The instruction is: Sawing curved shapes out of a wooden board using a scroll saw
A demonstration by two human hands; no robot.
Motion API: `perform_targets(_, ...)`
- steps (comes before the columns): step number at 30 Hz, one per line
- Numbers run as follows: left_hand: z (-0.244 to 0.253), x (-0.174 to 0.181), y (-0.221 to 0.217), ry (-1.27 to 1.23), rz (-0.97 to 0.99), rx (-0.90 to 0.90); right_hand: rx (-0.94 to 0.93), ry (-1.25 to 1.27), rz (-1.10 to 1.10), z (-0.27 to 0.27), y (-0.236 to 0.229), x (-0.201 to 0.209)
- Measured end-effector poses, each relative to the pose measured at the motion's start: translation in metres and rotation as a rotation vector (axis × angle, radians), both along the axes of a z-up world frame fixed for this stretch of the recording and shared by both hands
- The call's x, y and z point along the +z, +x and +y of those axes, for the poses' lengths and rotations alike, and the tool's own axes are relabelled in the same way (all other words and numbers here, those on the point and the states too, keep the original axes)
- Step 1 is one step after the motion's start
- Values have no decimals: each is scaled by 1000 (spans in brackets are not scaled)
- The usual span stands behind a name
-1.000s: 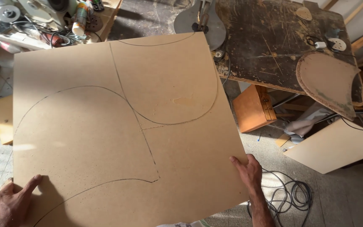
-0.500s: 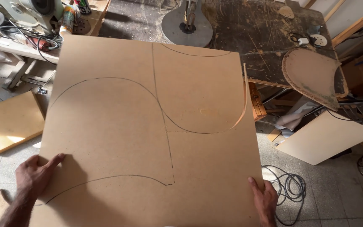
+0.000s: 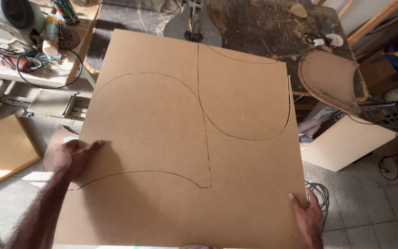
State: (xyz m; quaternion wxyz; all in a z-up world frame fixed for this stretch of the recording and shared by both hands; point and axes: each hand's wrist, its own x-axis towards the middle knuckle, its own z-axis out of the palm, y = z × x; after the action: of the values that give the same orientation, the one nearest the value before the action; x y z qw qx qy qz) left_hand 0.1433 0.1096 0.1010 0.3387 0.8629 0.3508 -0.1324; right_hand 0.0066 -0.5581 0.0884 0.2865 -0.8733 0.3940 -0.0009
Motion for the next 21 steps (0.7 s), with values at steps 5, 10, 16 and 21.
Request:
perform_targets(5, 7, 10, 11, 93, 70, -31, 0, 1, 59, 19, 19, 27)
perform_targets(10, 10, 16, 11, -68, -45, 69, -24, 41, 28, 23, 23, 22)
perform_targets(16, -5, 15, 15, -91, -5, 62, -35, 128, -97, 19, 21, 20)
perform_targets(21, 5, 0, 18, -14, 24, 16, -45, 143, -105, 21, 25, 20)
